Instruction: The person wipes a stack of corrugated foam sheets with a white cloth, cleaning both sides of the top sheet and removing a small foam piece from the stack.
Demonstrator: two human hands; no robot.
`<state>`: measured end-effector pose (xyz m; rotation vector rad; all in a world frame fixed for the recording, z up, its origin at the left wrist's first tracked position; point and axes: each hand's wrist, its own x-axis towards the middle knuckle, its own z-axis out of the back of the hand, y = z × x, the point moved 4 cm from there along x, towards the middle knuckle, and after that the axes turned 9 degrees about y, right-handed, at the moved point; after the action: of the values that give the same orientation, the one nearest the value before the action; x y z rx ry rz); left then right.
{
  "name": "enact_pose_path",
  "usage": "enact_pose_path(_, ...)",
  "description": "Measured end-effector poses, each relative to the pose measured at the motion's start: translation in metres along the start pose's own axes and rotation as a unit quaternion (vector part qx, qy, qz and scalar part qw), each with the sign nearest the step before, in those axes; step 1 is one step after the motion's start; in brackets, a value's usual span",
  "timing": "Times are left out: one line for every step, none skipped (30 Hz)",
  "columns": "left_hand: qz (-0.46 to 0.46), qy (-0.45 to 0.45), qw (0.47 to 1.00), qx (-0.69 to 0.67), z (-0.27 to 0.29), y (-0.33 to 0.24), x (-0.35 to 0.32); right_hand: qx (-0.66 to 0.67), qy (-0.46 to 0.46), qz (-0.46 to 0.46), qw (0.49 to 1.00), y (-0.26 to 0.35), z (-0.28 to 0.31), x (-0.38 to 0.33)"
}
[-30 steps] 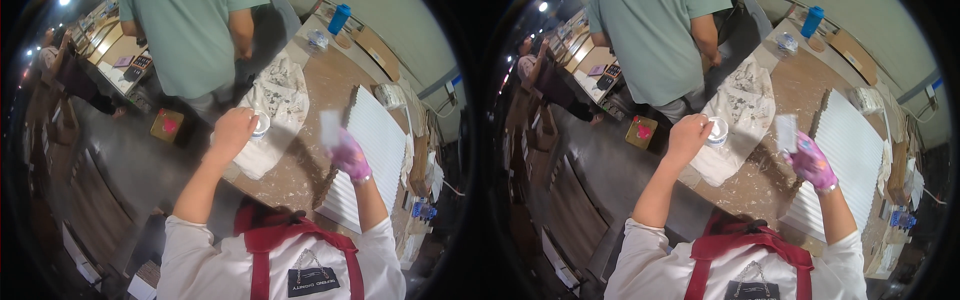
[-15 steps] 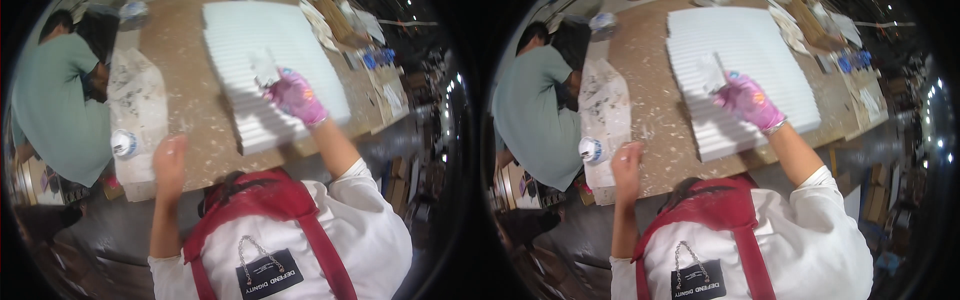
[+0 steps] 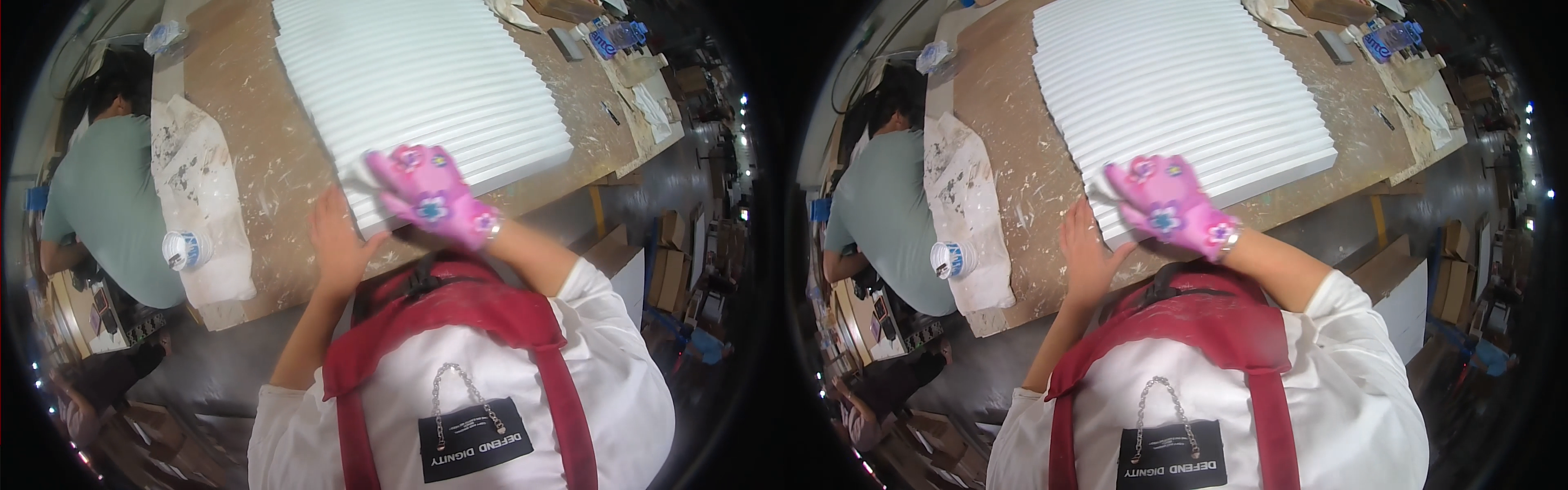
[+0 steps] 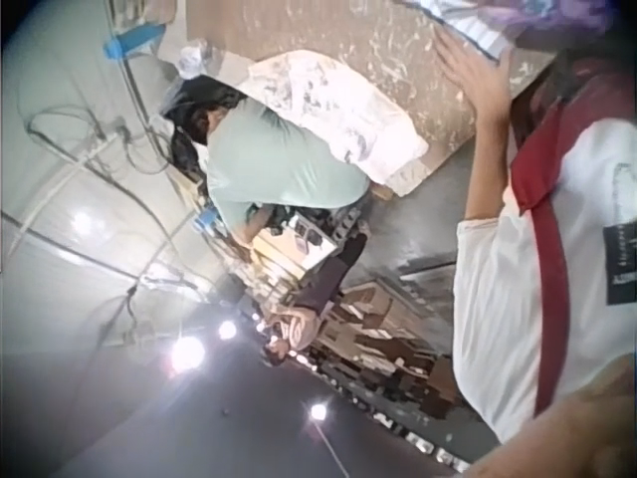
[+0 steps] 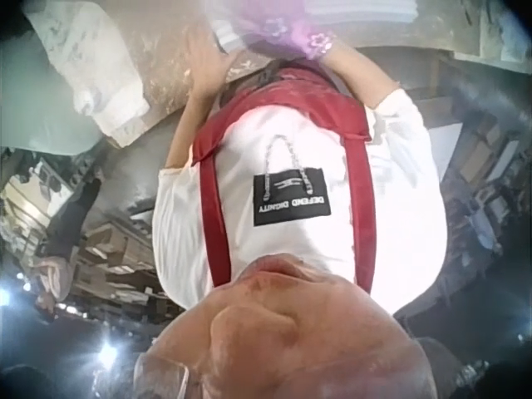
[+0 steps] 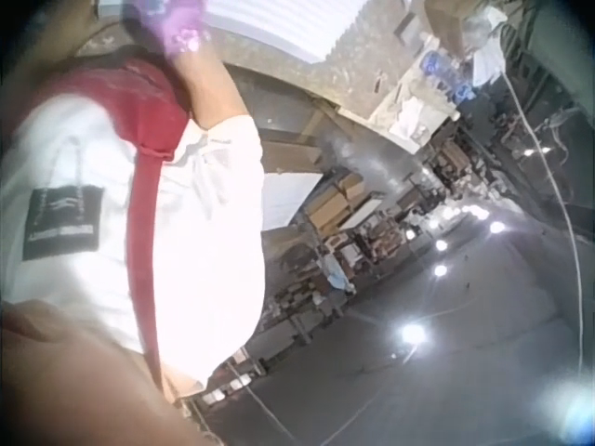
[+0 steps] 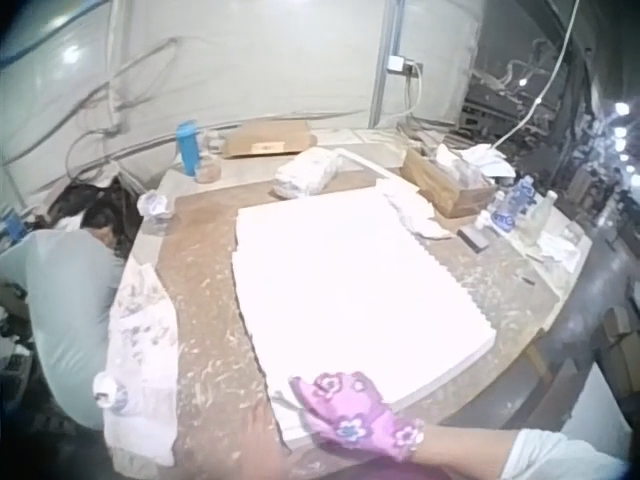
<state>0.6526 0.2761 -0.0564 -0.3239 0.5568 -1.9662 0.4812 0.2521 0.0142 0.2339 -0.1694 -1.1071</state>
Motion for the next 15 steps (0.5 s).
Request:
enact_pose_path(0.001, 0.001, 1.0, -0.004, -0.002, 0.001, -0.001, -0.035, 0.038, 0.014, 0.999, 0.008, -0.004, 0.008)
enact_pose_path(0.012, 0.015, 1.0, 0.006, -0.004, 0.003, -0.001, -0.019, 0.012, 0.03, 0.999, 0.007, -0.001, 0.011)
enact_pose_path(0.022, 0.028, 0.999, 0.015, -0.007, 0.004, -0.001, -0.019, 0.016, 0.028, 0.999, -0.008, -0.002, 0.009)
enact_pose_path(0.036, 0.035, 0.999, -0.002, -0.003, 0.003, -0.002, -0.048, 0.0, -0.001, 0.999, -0.032, -0.001, 0.004)
enact_pose_path(0.038, 0.038, 0.999, -0.004, -0.005, 0.005, -0.005, -0.076, -0.019, -0.032, 0.996, -0.056, 0.002, -0.002)
enact_pose_path(0.023, 0.027, 0.999, 0.002, -0.004, 0.003, -0.005, -0.06, 0.058, -0.132, 0.988, -0.092, 0.011, -0.011)
enact_pose_path(0.011, 0.016, 1.0, 0.008, -0.004, 0.003, -0.004, -0.049, 0.096, -0.18, 0.978, -0.105, 0.01, -0.014)
enact_pose_path(0.01, 0.016, 1.0, 0.008, -0.003, 0.005, -0.003, -0.041, 0.134, -0.228, 0.963, -0.118, 0.01, -0.018)
enact_pose_path(-0.003, 0.026, 1.0, 0.005, -0.002, 0.005, -0.003, -0.101, 0.085, -0.202, 0.97, -0.116, 0.003, -0.017)
enact_pose_path(-0.015, 0.036, 0.999, 0.002, -0.002, 0.006, -0.003, -0.115, 0.057, -0.145, 0.981, -0.082, 0.0, -0.01)
enact_pose_path(-0.014, 0.038, 0.999, 0.004, -0.002, 0.011, -0.005, -0.133, 0.028, -0.086, 0.987, -0.048, -0.002, -0.002)
enact_pose_path(-0.015, 0.051, 0.998, 0.018, -0.003, 0.015, -0.007, -0.154, -0.001, -0.028, 0.988, -0.013, -0.004, 0.005)
enact_pose_path(-0.015, 0.063, 0.997, 0.031, -0.005, 0.019, -0.007, -0.021, 0.155, -0.009, 0.988, 0.022, -0.004, 0.026)
enact_pose_path(-0.007, 0.111, 0.992, 0.058, -0.004, 0.02, -0.007, -0.038, 0.109, 0.009, 0.993, 0.023, -0.008, 0.024)
enact_pose_path(-0.009, 0.114, 0.992, 0.061, -0.003, 0.019, -0.007, -0.054, 0.063, 0.026, 0.996, 0.021, -0.011, 0.022)
